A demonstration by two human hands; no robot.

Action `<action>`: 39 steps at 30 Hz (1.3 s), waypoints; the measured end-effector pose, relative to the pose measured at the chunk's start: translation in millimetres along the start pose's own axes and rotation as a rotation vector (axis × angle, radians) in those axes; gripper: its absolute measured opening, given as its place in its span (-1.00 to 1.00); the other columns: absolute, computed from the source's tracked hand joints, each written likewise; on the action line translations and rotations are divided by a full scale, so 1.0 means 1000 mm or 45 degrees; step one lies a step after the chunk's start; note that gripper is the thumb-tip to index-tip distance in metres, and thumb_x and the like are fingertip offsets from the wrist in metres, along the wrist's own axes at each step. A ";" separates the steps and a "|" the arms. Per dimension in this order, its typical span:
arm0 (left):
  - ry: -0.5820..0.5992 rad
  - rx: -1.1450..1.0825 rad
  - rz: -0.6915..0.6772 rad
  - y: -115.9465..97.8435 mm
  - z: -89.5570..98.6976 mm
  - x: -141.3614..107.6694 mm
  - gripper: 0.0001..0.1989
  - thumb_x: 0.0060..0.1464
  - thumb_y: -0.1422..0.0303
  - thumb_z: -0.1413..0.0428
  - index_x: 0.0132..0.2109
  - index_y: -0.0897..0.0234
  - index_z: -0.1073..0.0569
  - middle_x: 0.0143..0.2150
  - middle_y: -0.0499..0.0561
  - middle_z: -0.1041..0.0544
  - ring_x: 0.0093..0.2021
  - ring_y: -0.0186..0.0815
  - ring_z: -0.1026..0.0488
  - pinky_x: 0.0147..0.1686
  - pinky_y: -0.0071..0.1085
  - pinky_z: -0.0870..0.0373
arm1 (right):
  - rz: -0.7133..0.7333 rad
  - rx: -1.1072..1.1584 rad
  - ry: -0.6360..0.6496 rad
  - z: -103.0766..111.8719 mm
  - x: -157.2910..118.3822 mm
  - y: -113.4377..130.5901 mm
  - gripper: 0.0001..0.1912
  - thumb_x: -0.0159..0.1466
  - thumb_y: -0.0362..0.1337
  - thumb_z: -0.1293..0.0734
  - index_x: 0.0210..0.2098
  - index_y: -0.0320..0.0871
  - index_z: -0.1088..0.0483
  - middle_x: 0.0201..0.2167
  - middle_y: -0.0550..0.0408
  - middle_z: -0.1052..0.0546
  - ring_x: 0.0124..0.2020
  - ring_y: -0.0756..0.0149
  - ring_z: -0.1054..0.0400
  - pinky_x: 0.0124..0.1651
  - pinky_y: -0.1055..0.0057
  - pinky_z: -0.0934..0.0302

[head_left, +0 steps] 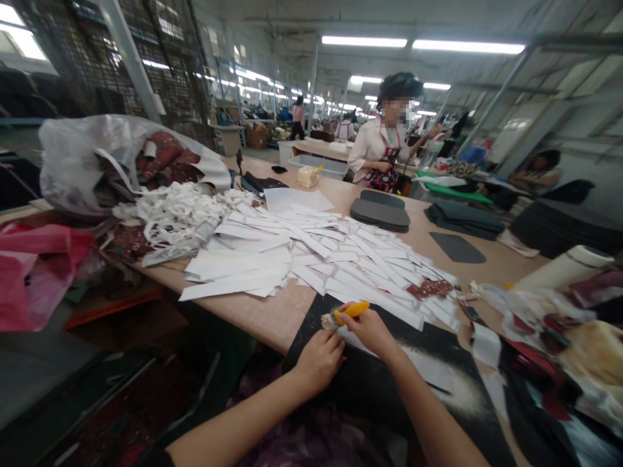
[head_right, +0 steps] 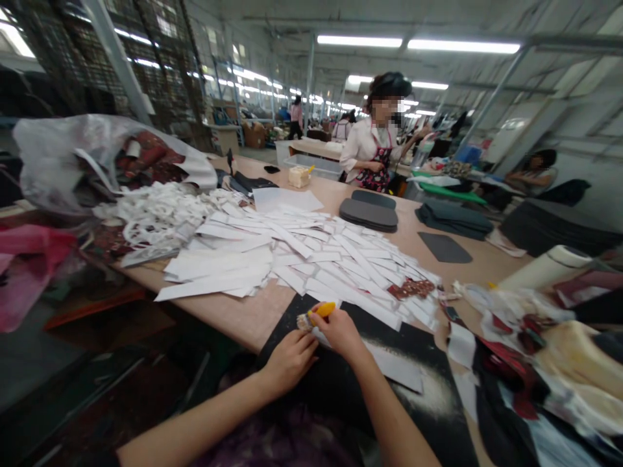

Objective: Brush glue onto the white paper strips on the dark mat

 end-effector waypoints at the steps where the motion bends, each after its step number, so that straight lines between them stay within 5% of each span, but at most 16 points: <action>1: 0.011 -0.001 -0.003 0.000 -0.001 0.000 -0.80 0.13 0.38 0.04 -0.12 0.34 -0.37 -0.22 0.12 -0.44 -0.14 -0.17 -0.35 -0.14 -0.22 -0.35 | -0.041 -0.143 -0.023 0.003 0.004 -0.002 -0.70 0.25 -0.13 -0.14 -0.28 -0.14 -0.43 -0.54 0.09 -0.50 -0.44 0.30 -0.40 -0.34 0.45 -0.18; 5: 0.042 -0.007 0.019 0.000 -0.003 0.000 -0.83 0.14 0.39 0.07 -0.18 0.32 -0.38 -0.29 0.10 -0.43 -0.22 -0.21 -0.35 -0.21 -0.23 -0.36 | -0.128 -0.589 -0.323 0.031 0.000 -0.001 -0.68 0.26 -0.18 -0.12 -0.35 -0.21 -0.43 -0.52 -0.04 -0.50 -0.40 0.24 -0.39 -0.27 0.39 -0.13; 9: 0.013 0.005 0.003 -0.001 -0.001 0.000 -0.82 0.15 0.39 0.07 -0.17 0.32 -0.38 -0.27 0.11 -0.42 -0.22 -0.20 -0.34 -0.22 -0.23 -0.35 | -0.055 -0.191 -0.112 0.024 -0.010 -0.005 -0.66 0.26 -0.10 -0.12 -0.26 -0.15 -0.43 -0.48 0.06 -0.52 -0.41 0.30 -0.40 -0.33 0.46 -0.14; 12: 0.037 0.018 0.011 -0.001 0.000 0.001 -0.83 0.14 0.39 0.07 -0.18 0.32 -0.38 -0.28 0.09 -0.42 -0.23 -0.20 -0.33 -0.23 -0.24 -0.35 | -0.257 -0.158 -0.002 0.035 -0.028 -0.053 -0.65 0.24 -0.13 -0.12 -0.35 -0.19 -0.46 -0.49 0.03 -0.52 -0.43 0.29 -0.40 -0.37 0.46 -0.14; 16: 0.030 0.022 0.027 -0.002 0.003 0.001 -0.85 0.13 0.39 0.05 -0.20 0.31 -0.38 -0.29 0.07 -0.41 -0.23 -0.20 -0.33 -0.18 -0.22 -0.34 | -0.719 -0.672 -0.079 0.098 -0.073 -0.140 -0.59 0.24 -0.13 -0.10 -0.43 -0.27 -0.46 -0.54 -0.12 -0.51 -0.47 0.18 -0.40 -0.43 0.38 -0.13; 18: -0.003 0.020 0.031 -0.002 0.005 0.002 -0.84 0.12 0.38 0.04 -0.18 0.31 -0.38 -0.28 0.07 -0.41 -0.21 -0.21 -0.33 -0.08 -0.17 -0.30 | -0.814 -0.919 -0.189 0.125 -0.090 -0.149 -0.59 0.25 -0.12 -0.09 -0.35 -0.27 -0.45 -0.53 -0.14 -0.51 -0.46 0.13 -0.41 -0.40 0.33 -0.13; 21: -0.056 0.027 0.034 -0.003 0.006 0.003 -0.82 0.12 0.38 0.04 -0.15 0.31 -0.37 -0.27 0.07 -0.41 -0.16 -0.20 -0.33 0.03 -0.13 -0.23 | -0.716 -0.836 -0.335 0.121 -0.084 -0.111 -0.56 0.26 -0.06 -0.09 -0.27 -0.26 -0.44 -0.51 -0.12 -0.51 -0.41 0.12 -0.42 -0.36 0.33 -0.16; 25: -0.045 0.040 0.004 -0.002 -0.001 0.003 -0.82 0.13 0.39 0.05 -0.17 0.35 -0.38 -0.29 0.09 -0.41 -0.18 -0.19 -0.34 -0.09 -0.20 -0.33 | -0.087 -0.129 -0.236 0.050 -0.036 -0.014 -0.67 0.24 -0.10 -0.13 -0.20 -0.13 -0.41 -0.34 0.06 -0.55 -0.29 0.28 -0.42 -0.24 0.45 -0.21; 27: -0.046 0.035 -0.032 -0.002 -0.005 0.002 -0.82 0.14 0.40 0.06 -0.18 0.37 -0.38 -0.28 0.09 -0.41 -0.17 -0.19 -0.34 -0.16 -0.24 -0.36 | 0.086 -0.065 -0.138 0.022 -0.016 0.018 -0.70 0.25 -0.13 -0.14 -0.21 -0.12 -0.42 -0.31 0.08 -0.55 -0.25 0.31 -0.42 -0.20 0.48 -0.19; 32: -0.021 0.049 -0.053 0.001 -0.012 0.001 -0.85 0.15 0.39 0.06 -0.24 0.35 -0.37 -0.34 0.06 -0.39 -0.24 -0.22 -0.34 -0.25 -0.26 -0.37 | 0.021 -0.656 -0.080 0.012 0.005 0.031 -0.71 0.25 -0.21 -0.14 -0.33 -0.22 -0.44 -0.47 -0.03 -0.54 -0.38 0.25 -0.41 -0.26 0.40 -0.13; 39: -0.048 0.087 -0.046 -0.001 -0.005 0.003 -0.85 0.15 0.38 0.06 -0.26 0.34 -0.37 -0.36 0.05 -0.38 -0.28 -0.23 -0.32 -0.29 -0.27 -0.37 | 0.072 -0.745 0.007 0.013 0.010 0.041 -0.72 0.27 -0.20 -0.13 -0.28 -0.20 -0.41 -0.44 -0.03 -0.55 -0.35 0.24 -0.42 -0.21 0.37 -0.10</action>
Point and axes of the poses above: each hand's wrist, its own x-axis towards the middle knuckle, its own z-axis out of the back of the hand, y = z × x, the point moved 6 cm from there along x, towards the middle knuckle
